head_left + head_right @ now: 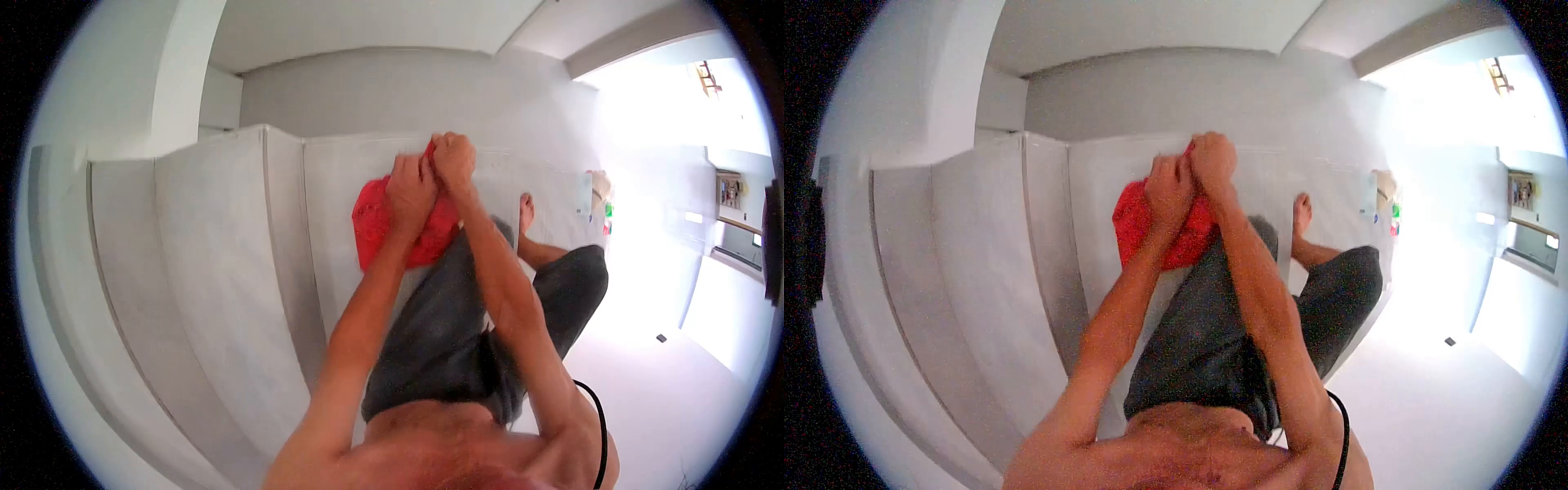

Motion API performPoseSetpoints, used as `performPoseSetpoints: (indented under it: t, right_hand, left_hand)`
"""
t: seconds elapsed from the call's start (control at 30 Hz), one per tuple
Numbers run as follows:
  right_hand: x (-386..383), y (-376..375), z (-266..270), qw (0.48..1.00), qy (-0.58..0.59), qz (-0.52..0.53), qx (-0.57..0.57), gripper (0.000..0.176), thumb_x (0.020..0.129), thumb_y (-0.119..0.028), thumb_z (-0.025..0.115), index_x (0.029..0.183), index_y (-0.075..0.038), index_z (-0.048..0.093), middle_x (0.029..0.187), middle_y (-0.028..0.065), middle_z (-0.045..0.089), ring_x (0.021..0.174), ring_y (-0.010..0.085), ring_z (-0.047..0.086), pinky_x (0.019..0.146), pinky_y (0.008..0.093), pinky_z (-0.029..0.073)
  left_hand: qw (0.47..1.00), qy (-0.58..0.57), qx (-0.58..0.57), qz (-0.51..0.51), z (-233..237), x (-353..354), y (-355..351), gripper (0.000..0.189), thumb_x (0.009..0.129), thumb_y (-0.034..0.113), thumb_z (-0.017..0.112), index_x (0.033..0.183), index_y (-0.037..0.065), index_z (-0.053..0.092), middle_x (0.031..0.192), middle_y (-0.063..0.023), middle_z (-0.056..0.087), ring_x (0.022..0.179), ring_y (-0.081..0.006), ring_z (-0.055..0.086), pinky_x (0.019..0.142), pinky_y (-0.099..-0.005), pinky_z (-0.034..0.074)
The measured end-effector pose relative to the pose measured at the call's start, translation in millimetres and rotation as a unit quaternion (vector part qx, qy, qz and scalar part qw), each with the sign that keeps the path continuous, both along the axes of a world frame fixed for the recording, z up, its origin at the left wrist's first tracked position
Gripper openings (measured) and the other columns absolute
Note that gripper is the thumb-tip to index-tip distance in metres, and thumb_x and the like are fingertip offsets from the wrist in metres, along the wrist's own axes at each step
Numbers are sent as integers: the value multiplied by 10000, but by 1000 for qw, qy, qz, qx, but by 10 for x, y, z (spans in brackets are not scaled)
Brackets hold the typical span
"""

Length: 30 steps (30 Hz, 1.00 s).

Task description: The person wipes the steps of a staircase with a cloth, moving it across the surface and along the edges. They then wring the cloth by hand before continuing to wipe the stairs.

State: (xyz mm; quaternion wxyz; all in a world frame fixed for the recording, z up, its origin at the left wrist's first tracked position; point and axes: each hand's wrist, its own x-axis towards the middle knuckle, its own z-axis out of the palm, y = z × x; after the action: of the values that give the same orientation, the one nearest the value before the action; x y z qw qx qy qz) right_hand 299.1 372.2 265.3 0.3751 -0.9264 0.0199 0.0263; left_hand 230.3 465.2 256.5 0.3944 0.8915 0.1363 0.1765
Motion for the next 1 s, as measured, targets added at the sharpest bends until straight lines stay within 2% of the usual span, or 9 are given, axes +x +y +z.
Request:
performPoseSetpoints:
  t: [0.13,0.27,0.3,0.4,0.43,0.67,0.77,0.87,1.0]
  right_hand:
    - [-441,-114,-75,999,0,14,-48,408,936,-314,608,750,42,680,790,298,636,780,486,637,713,541,486]
    - [-21,-6,-153,999,-1,-28,-42,400,934,-326,615,782,34,706,799,293,650,773,481,651,702,544,495]
    - [49,8,-50,979,42,73,-183,257,934,-248,561,918,-70,745,981,175,722,906,351,706,797,474,568]
    - [-157,-124,-134,952,41,173,-249,248,935,-221,554,895,-70,747,948,178,723,865,354,709,784,465,570]
    - [-418,-102,-96,997,-21,30,-62,412,957,-326,582,775,29,688,795,282,651,764,498,626,688,554,486]
    - [-140,-5,-9,998,-49,18,-31,424,970,-339,572,755,13,668,791,280,653,775,481,645,691,547,491]
    - [-469,-136,-129,986,0,68,-149,232,953,-257,567,904,-81,709,934,153,712,843,375,700,703,498,552]
    - [-102,-28,19,973,64,92,-204,210,964,-276,562,965,-146,728,1006,127,709,878,366,700,719,498,553]
    - [-105,2,-47,981,43,83,-167,209,964,-279,552,1016,-178,728,1050,122,704,907,373,696,744,509,552]
  left_hand:
    - [999,-17,-33,3,-35,-34,-43,105,937,145,608,963,49,641,946,-161,609,837,-401,618,704,-492,506]
    - [999,-21,-40,4,0,-32,-42,94,927,131,615,959,47,640,928,-161,609,835,-402,618,705,-490,508]
    - [1000,-15,-26,5,30,6,-17,98,931,134,613,963,46,640,932,-162,610,839,-403,618,708,-492,506]
    - [1000,-8,-15,3,129,32,-18,111,944,143,602,971,42,639,942,-167,612,844,-408,617,713,-500,502]
    - [999,-23,-28,6,63,19,-35,117,951,147,595,971,40,637,944,-170,610,842,-410,614,714,-503,499]
    - [1000,1,-18,3,91,-32,-35,128,963,162,580,964,44,630,953,-174,604,836,-410,606,711,-503,495]
    - [999,-6,-37,2,-63,-44,-65,135,971,168,569,971,47,629,964,-176,602,853,-416,603,717,-507,494]
    - [998,27,-50,7,-14,-42,-38,168,970,202,574,1002,55,647,988,-167,634,886,-409,619,765,-497,500]
    - [998,27,-50,22,31,-55,-32,173,976,203,564,998,53,648,976,-170,627,890,-409,617,768,-500,498]
